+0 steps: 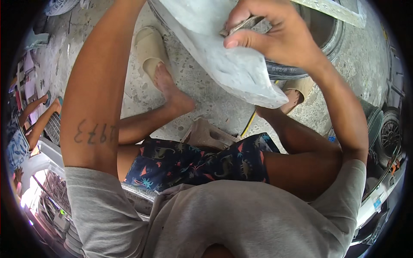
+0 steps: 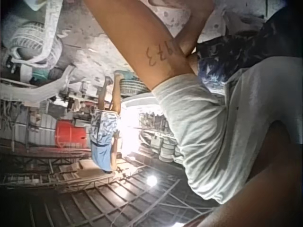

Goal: Sanding a white fiberglass car part using a sanding block.

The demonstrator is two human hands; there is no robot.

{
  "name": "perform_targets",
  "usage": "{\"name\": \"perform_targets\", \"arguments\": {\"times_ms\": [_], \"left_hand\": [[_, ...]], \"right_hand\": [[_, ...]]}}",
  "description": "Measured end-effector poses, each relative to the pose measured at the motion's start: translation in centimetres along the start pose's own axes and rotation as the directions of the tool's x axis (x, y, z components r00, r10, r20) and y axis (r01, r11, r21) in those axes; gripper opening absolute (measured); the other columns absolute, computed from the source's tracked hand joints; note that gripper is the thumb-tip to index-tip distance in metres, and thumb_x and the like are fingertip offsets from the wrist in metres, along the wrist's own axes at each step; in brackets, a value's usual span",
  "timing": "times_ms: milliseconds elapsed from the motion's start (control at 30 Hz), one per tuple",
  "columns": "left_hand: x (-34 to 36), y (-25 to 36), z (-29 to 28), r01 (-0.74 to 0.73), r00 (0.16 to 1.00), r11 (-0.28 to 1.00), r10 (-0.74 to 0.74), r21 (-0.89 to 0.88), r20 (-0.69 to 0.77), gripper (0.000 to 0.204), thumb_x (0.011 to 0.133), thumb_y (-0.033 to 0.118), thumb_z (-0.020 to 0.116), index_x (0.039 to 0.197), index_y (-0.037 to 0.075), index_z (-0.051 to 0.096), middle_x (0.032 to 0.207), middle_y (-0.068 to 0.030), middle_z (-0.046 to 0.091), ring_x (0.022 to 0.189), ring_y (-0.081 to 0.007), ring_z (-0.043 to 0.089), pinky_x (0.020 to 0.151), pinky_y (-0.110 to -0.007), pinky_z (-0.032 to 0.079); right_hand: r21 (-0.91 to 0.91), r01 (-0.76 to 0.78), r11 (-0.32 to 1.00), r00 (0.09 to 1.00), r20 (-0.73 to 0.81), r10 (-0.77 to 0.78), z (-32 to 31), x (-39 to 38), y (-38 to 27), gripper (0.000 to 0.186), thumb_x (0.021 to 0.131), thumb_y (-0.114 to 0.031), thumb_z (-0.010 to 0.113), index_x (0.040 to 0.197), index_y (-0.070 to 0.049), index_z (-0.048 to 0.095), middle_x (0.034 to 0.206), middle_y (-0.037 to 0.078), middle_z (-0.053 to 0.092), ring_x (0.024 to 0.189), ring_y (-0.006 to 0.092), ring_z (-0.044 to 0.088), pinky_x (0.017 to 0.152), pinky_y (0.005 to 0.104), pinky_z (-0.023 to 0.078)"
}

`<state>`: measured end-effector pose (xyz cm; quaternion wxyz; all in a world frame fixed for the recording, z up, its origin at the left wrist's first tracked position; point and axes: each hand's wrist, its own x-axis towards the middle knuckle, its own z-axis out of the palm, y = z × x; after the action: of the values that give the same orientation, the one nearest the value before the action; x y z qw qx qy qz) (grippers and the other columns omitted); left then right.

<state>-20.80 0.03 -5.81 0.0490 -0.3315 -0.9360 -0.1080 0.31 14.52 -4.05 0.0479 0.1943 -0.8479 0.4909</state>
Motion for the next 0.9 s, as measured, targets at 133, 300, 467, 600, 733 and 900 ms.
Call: {"name": "perform_targets", "arguments": {"times_ms": [133, 300, 467, 600, 733, 900], "left_hand": [[0.5, -0.3, -1.0, 0.056, 0.960, 0.927, 0.051, -0.370, 0.274, 0.037, 0.084, 0.051, 0.066, 0.110, 0.026, 0.075, 0.163, -0.0144, 0.039, 0.152, -0.0365, 0.027, 0.123, -0.065, 0.015], [-0.1, 1.6, -1.1, 0.044, 0.998, 0.999, -0.044, 0.005, 0.037, 0.037, 0.083, 0.049, 0.066, 0.107, 0.024, 0.076, 0.162, -0.0148, 0.040, 0.152, -0.0370, 0.028, 0.122, -0.065, 0.015], [0.0, 1.2, -0.6, 0.043, 0.999, 0.999, -0.044, 0.007, 0.025, 0.036, 0.083, 0.049, 0.066, 0.105, 0.023, 0.076, 0.162, -0.0163, 0.039, 0.150, -0.0392, 0.032, 0.121, -0.066, 0.016], [0.1, 1.1, -0.5, 0.042, 0.999, 0.999, -0.041, -0.016, 0.025, 0.036, 0.083, 0.049, 0.066, 0.106, 0.024, 0.077, 0.162, -0.0163, 0.039, 0.150, -0.0397, 0.032, 0.121, -0.065, 0.017], [0.3, 0.7, 0.1, 0.024, 1.000, 0.999, -0.024, 0.024, 0.001, 0.036, 0.083, 0.048, 0.066, 0.107, 0.024, 0.077, 0.161, -0.0165, 0.040, 0.149, -0.0400, 0.032, 0.121, -0.064, 0.018], [0.2, 0.7, 0.1, 0.016, 1.000, 1.000, -0.016, 0.014, -0.008, 0.035, 0.083, 0.049, 0.067, 0.106, 0.024, 0.077, 0.161, -0.0165, 0.040, 0.149, -0.0400, 0.033, 0.121, -0.065, 0.018]], "right_hand": [[-0.083, 0.073, 0.994, 0.997, 0.011, -0.072, -2.0, -4.1, 0.6, 0.025, 0.074, -0.017, 0.091, 0.091, -0.008, 0.076, 0.086, 0.003, 0.073, 0.083, 0.0177, 0.064, 0.081, 0.0355, 0.049], [-0.029, -0.124, 0.992, 0.992, -0.003, 0.124, -5.3, -8.4, 0.0, 0.036, 0.074, -0.022, 0.090, 0.105, -0.009, 0.077, 0.094, 0.002, 0.073, 0.081, 0.0167, 0.064, 0.080, 0.0355, 0.049], [-0.181, -0.095, 0.979, 0.978, 0.165, 0.125, -4.4, -6.7, -0.1, 0.052, 0.077, -0.023, 0.085, 0.127, -0.014, 0.074, 0.097, -0.002, 0.073, 0.082, 0.0173, 0.062, 0.086, 0.0389, 0.045], [-0.423, -0.089, 0.902, 0.917, 0.319, 0.240, -4.4, -6.0, -1.1, 0.066, 0.071, -0.037, 0.083, 0.133, -0.020, 0.072, 0.075, -0.003, 0.061, 0.078, 0.0172, 0.053, 0.094, 0.0424, 0.036], [-0.318, 0.017, 0.948, 0.848, 0.506, 0.154, -7.0, -5.5, -2.9, 0.046, 0.070, -0.031, 0.087, 0.113, -0.015, 0.080, 0.078, -0.002, 0.065, 0.082, 0.0184, 0.055, 0.091, 0.0415, 0.039], [-0.092, 0.007, 0.996, 0.996, 0.084, 0.001, -5.0, -6.1, -1.2, 0.025, 0.076, -0.025, 0.089, 0.090, -0.008, 0.076, 0.090, 0.003, 0.073, 0.095, 0.0237, 0.063, 0.084, 0.0416, 0.049]]}}
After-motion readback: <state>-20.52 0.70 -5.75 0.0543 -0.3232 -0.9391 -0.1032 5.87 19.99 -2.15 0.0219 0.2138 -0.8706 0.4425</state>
